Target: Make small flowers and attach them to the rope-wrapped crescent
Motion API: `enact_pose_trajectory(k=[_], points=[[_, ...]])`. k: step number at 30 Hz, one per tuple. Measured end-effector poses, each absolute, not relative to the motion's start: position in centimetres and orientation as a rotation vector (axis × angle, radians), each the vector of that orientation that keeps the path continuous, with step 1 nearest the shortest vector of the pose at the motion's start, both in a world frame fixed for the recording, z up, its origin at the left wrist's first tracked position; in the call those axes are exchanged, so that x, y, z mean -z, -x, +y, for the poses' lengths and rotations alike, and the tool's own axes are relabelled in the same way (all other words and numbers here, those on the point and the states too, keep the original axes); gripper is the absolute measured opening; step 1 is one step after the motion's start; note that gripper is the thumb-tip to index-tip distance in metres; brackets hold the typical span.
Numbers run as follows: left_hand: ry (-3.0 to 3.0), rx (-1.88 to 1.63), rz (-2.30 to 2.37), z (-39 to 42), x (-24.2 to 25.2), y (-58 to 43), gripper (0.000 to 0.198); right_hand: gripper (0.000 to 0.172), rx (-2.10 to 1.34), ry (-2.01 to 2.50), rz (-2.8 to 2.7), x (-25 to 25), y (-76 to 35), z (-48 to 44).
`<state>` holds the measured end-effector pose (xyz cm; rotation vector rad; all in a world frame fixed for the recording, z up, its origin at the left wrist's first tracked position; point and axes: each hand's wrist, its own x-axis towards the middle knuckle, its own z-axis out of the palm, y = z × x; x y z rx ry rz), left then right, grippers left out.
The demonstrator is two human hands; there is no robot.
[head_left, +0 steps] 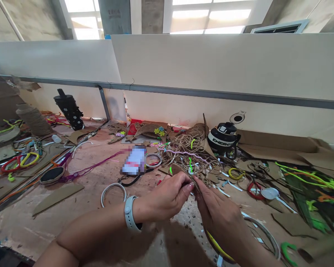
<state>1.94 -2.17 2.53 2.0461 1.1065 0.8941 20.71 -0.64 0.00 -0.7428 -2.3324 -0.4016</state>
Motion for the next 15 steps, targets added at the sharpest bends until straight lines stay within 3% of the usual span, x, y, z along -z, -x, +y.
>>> enact_pose_trajectory(k=[15], points=[[-2.036, -0.850, 1.123, -2.21, -2.94, -1.70, 0.017, 0.046, 0.400, 0.731, -2.319, 0.11, -20.78, -0.62]])
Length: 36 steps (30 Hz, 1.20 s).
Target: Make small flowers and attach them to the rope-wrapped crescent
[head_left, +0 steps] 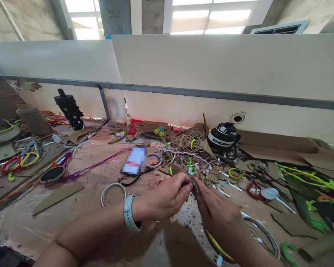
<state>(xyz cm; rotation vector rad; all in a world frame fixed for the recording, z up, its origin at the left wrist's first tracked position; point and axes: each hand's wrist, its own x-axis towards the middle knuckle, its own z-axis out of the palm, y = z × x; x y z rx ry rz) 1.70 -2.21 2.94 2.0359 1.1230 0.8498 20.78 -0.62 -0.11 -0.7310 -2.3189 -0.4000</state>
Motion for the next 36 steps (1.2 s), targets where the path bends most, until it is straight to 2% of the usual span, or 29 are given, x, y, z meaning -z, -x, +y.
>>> enact_pose_trajectory(k=[8, 13, 21, 25, 36], points=[[-2.057, -0.821, 1.133, -2.1, -3.0, -1.5, 0.019, 0.048, 0.369, 0.739, -2.315, -0.2, -20.6, -0.8], [-2.078, -0.800, 1.130, -2.1, -3.1, -1.6, 0.019, 0.039, 0.317, 0.760, -2.306, -0.4, -20.6, -1.0], [-2.127, -0.731, 1.100, -2.0, -3.3, -1.5, 0.020, 0.031, -0.129, 0.972, -2.384, -2.3, -21.1, -2.0], [-2.191, -0.676, 1.118, -2.1, -3.6, -1.7, 0.021, 0.027, -0.248, 1.055, -2.359, -2.6, -21.0, -1.9], [-2.292, -0.634, 1.093, -1.9, -3.3, -1.8, 0.020, 0.028, -0.098, 0.983, -2.362, -3.3, -21.4, -1.3]])
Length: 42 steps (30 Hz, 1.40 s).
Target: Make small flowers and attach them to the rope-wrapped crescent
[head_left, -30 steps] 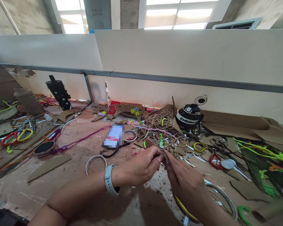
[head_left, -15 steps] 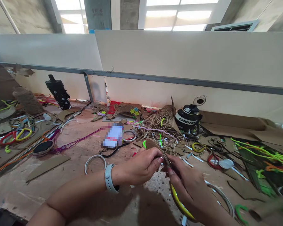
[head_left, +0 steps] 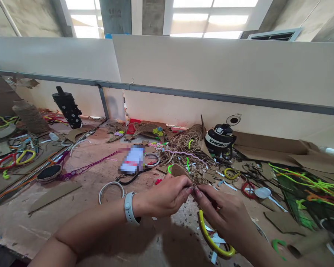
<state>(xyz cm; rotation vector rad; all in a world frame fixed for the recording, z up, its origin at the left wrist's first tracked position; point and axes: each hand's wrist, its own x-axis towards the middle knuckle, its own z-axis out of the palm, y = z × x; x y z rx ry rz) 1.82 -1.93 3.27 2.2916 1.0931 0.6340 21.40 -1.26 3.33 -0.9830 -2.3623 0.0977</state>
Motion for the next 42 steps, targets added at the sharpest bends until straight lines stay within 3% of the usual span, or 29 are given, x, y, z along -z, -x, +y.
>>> enact_pose_trajectory(k=[42], points=[[-2.335, -0.561, 0.995, -1.66, -3.89, -1.48, 0.016, 0.030, -0.123, 0.929, -2.377, -3.49, -21.16, -1.15]])
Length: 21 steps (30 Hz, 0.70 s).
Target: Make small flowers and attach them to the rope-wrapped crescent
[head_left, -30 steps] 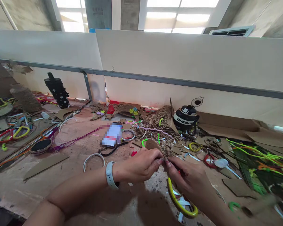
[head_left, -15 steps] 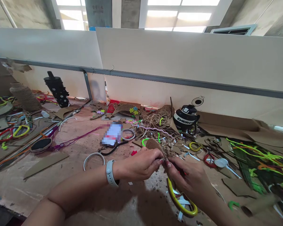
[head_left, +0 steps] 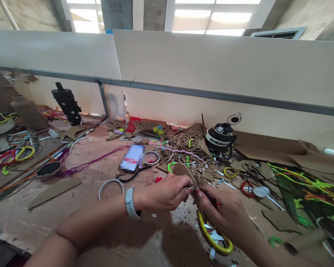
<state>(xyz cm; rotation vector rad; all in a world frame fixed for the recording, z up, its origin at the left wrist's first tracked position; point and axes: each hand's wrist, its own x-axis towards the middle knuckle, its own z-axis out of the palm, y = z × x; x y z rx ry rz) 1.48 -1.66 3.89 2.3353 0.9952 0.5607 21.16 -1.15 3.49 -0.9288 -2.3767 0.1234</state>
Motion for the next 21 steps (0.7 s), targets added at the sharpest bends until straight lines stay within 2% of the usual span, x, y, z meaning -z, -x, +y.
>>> enact_pose_trajectory(k=[11, 21], points=[[-2.331, -0.544, 0.981, -1.58, -3.72, -1.50, 0.018, 0.030, -0.120, 0.963, -2.405, -3.34, -21.27, -1.12], [-2.347, -0.485, 1.046, -1.63, -4.34, -1.58, 0.019, 0.029, -0.248, 0.967, -2.411, -3.62, -21.23, -1.09]])
